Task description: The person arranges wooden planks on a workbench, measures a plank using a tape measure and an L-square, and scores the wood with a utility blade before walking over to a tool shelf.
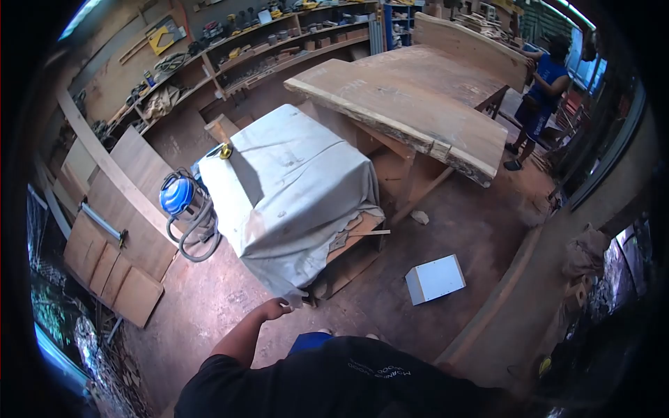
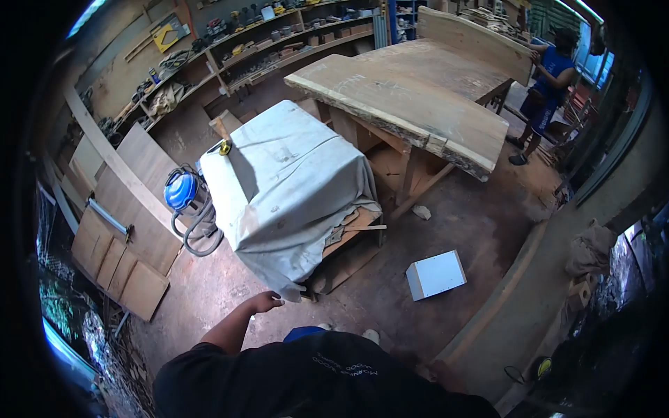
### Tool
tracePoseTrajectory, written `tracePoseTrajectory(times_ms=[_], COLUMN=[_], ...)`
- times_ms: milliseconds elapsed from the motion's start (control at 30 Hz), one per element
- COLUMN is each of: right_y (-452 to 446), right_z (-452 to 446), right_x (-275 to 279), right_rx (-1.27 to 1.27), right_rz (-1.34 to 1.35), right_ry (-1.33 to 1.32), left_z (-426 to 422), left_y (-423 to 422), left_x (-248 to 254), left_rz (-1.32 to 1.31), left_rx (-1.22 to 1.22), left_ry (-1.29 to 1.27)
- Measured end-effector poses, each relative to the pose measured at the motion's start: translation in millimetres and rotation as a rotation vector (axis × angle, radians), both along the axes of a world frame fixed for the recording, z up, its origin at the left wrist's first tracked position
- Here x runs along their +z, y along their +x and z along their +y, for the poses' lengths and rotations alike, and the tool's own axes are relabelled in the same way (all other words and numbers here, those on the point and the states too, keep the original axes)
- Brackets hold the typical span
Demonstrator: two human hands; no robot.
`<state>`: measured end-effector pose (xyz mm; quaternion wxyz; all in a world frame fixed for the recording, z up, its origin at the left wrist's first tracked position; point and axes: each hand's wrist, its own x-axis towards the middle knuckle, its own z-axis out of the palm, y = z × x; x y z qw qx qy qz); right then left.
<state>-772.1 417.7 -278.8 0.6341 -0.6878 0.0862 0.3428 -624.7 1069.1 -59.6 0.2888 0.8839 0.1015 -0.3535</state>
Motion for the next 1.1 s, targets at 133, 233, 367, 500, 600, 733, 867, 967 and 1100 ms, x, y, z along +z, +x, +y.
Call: tracePoseTrajectory(times_ms=[133,233,367,500,600,733,867,967,1100], right_y=[34,32,142,183,165,161,162,187,231], right_z=[59,37,214,351,483,623,718,769,855], right_x=[-17,-172,100,88,139,159,193,204,231], right_rx=[0.099,0.072,0.197,0.381,0.549,0.915,0.816,0.799,0.833], right_rz=[-0.232,-0.421,-0.212,-0.488,-0.349,-0.519,-0.587,-0.637,-0.66], right_ry=[-0.203,-0.37,-0.766,-0.873,-0.842,-0.668,-0.549,-0.449,-0.322], left_z=[35,67,167,314,416,510,581,641,722], left_y=[-15,-51,-149,-310,-407,-407,-397,-363,-312], left_x=[9,39,15,-99,-151,-177,-181,-185,-164], left_rz=[-0.207,-0.261,-0.292,-0.155,0.022,-0.022,-0.034,-0.064,-0.109], left_rx=[0.032,0.137,0.318,0.817,0.649,0.653,0.649,0.657,0.714], left_ry=[-0.139,-0.21,-0.184,-0.221,0.223,0.038,-0.122,-0.23,-0.346])
